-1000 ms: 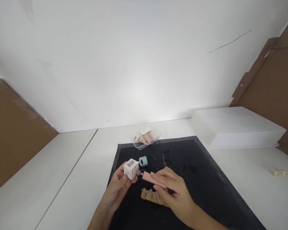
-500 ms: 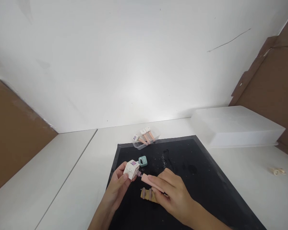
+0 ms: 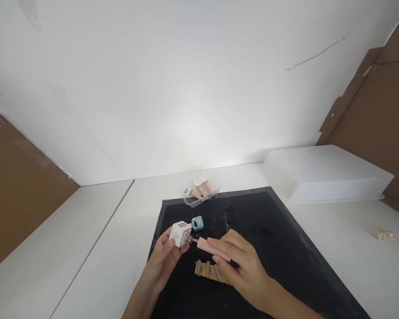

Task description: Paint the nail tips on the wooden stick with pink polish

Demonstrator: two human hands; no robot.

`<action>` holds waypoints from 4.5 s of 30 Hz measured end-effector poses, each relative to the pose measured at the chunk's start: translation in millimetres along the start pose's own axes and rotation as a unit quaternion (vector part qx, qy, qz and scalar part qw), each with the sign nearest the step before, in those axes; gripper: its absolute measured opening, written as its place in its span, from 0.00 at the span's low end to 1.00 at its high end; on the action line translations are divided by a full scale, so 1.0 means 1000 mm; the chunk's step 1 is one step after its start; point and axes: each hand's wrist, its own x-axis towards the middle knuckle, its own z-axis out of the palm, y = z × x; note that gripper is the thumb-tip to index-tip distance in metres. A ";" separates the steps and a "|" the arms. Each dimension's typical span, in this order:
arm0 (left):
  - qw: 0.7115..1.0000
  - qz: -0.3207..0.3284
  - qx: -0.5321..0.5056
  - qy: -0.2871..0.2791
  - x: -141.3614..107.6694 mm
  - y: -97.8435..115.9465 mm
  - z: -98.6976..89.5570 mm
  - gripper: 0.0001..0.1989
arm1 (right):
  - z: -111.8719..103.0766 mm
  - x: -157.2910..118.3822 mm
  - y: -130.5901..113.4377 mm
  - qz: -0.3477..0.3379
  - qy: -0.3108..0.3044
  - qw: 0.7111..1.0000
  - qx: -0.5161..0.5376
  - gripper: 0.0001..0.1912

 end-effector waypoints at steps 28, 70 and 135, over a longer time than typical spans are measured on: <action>1.000 0.005 -0.005 -0.002 0.001 -0.001 -0.002 0.21 | -0.010 0.004 -0.001 -0.099 -0.071 0.979 -0.164 0.24; 0.970 0.064 0.213 0.102 0.002 0.002 -0.007 0.19 | -0.005 0.012 0.015 0.456 -0.019 0.805 0.380 0.11; 0.759 -0.033 0.618 -0.200 -0.013 -0.012 0.000 0.30 | -0.019 0.019 0.018 0.405 0.111 0.757 0.501 0.10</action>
